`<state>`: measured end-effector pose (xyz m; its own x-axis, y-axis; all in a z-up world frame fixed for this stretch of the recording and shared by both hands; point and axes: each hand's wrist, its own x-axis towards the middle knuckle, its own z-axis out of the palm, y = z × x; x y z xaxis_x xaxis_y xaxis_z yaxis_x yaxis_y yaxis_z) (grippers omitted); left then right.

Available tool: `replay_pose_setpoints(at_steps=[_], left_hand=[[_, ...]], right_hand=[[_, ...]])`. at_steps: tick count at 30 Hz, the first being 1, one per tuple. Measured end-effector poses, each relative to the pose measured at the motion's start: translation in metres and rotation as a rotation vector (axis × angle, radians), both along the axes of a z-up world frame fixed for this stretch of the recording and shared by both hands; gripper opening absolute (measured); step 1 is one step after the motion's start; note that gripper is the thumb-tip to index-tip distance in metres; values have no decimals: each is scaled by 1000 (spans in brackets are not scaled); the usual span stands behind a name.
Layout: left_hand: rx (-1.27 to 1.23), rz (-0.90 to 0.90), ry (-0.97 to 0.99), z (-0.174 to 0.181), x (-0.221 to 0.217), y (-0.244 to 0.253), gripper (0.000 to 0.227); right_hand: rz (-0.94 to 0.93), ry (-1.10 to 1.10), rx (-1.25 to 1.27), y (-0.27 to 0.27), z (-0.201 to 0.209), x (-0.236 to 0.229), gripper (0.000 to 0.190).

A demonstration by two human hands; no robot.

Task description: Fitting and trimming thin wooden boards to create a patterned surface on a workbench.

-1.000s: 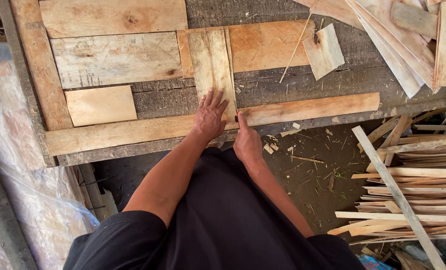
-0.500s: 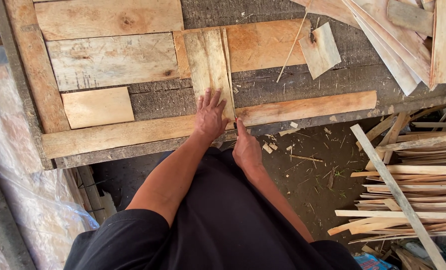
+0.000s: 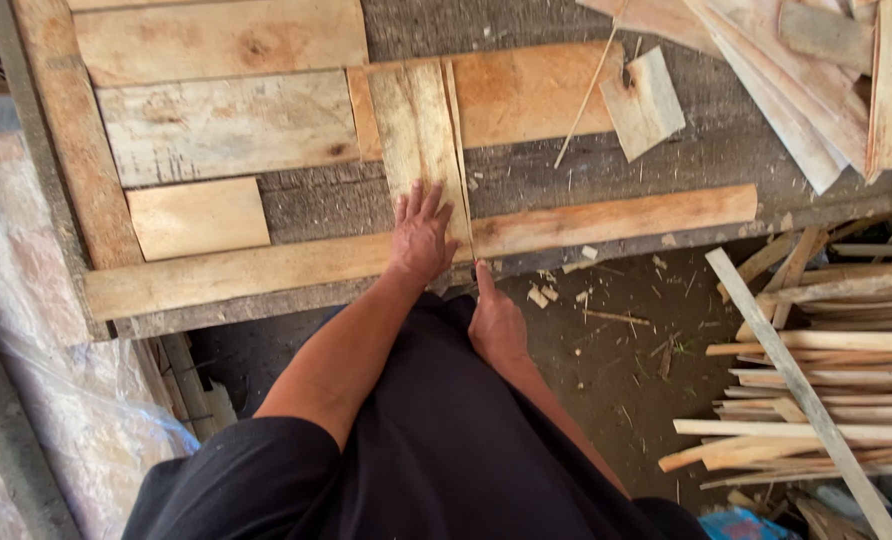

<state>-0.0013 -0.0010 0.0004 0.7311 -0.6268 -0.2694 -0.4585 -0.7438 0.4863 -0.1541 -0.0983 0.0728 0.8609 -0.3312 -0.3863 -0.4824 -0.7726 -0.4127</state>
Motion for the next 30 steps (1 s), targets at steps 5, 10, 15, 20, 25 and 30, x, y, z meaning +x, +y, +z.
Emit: replay_pose_setpoints(at_steps=[5, 10, 15, 20, 25, 30], left_hand=[[-42, 4, -47, -5, -2, 1, 71], [-46, 6, -57, -3, -2, 2, 71], [-92, 10, -25, -24, -4, 4, 64], [-344, 353, -295, -32, -8, 27, 32], [-518, 743, -74, -12, 15, 59, 26], [-479, 825, 172, -41, 17, 66, 28]], right_hand=[[-21, -78, 56, -4, -7, -17, 64], [-28, 55, 66, -27, 18, -10, 59], [-106, -93, -74, -79, -12, 29, 59], [-210, -255, -357, -150, -59, 102, 64], [-304, -174, -343, -189, -68, 141, 72], [-303, -149, -372, -193, -74, 146, 77]])
